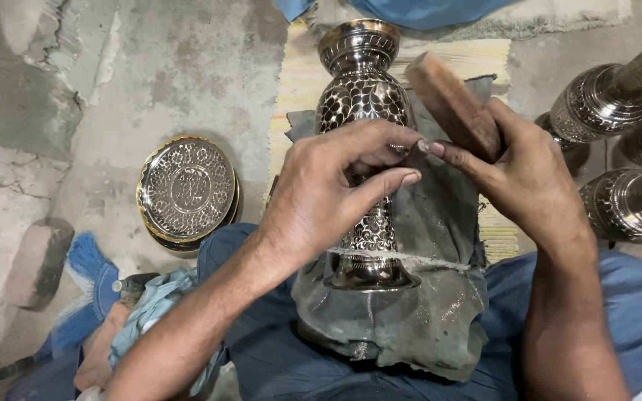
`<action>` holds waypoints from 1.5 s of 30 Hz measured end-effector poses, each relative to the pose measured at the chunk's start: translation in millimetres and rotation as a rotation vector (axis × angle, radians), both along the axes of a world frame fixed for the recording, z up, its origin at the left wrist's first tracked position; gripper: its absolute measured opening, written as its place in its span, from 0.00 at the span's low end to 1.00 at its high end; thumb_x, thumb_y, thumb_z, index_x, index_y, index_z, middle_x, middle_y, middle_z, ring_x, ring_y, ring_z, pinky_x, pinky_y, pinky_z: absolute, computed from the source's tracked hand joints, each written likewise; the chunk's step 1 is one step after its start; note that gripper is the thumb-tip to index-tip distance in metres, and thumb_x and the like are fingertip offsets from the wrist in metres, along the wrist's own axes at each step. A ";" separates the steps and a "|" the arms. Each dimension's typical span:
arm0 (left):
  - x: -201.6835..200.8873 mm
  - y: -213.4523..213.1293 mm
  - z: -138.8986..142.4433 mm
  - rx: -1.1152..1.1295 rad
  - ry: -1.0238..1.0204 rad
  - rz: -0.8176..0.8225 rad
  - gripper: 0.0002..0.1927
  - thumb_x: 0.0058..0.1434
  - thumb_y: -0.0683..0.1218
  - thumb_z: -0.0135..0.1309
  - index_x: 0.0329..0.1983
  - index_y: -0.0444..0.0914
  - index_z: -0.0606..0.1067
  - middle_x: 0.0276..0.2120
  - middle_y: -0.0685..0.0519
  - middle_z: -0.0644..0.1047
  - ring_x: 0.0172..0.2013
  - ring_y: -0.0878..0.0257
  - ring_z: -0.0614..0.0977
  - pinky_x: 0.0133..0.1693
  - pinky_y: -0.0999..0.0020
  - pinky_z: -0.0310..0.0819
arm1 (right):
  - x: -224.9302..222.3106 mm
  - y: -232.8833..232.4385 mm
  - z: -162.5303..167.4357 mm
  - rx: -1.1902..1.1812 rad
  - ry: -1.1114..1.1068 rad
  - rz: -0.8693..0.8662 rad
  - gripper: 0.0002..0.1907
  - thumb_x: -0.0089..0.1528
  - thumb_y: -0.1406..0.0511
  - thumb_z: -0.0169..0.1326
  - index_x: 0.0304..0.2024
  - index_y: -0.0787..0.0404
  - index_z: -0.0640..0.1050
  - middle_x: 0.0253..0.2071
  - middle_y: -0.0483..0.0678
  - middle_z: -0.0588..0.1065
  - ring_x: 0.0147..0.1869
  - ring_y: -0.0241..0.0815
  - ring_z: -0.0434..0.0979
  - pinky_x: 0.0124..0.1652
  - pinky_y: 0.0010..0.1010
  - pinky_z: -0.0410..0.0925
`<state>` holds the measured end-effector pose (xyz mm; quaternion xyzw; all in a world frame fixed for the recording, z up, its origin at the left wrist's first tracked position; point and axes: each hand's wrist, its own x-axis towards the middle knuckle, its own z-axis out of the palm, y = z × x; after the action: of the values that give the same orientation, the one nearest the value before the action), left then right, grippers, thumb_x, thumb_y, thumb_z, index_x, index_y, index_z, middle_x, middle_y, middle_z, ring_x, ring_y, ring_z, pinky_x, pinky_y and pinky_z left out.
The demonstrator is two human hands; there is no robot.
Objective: The person sits on the floor and uses a small metal punch and a wooden mallet to create a decorative pattern on a silver-colored metal vase. They repeatedly tap the punch against the vase's surface to form a textured design.
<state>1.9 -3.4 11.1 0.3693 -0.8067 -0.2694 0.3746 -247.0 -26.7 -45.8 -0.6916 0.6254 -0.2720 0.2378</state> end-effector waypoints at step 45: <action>-26.1 -0.6 -0.5 -0.038 -0.168 0.038 0.16 0.66 0.44 0.64 0.56 0.38 0.78 0.44 0.51 0.83 0.46 0.64 0.88 0.47 0.72 0.88 | -32.2 31.6 -1.2 -0.206 -0.390 -0.079 0.13 0.63 0.66 0.64 0.43 0.65 0.74 0.36 0.49 0.78 0.38 0.43 0.80 0.37 0.37 0.72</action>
<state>-24.2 -4.0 10.6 0.3984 -0.8332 -0.2148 0.3177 -279.2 4.8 -47.1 -0.6215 0.5630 -0.4722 0.2715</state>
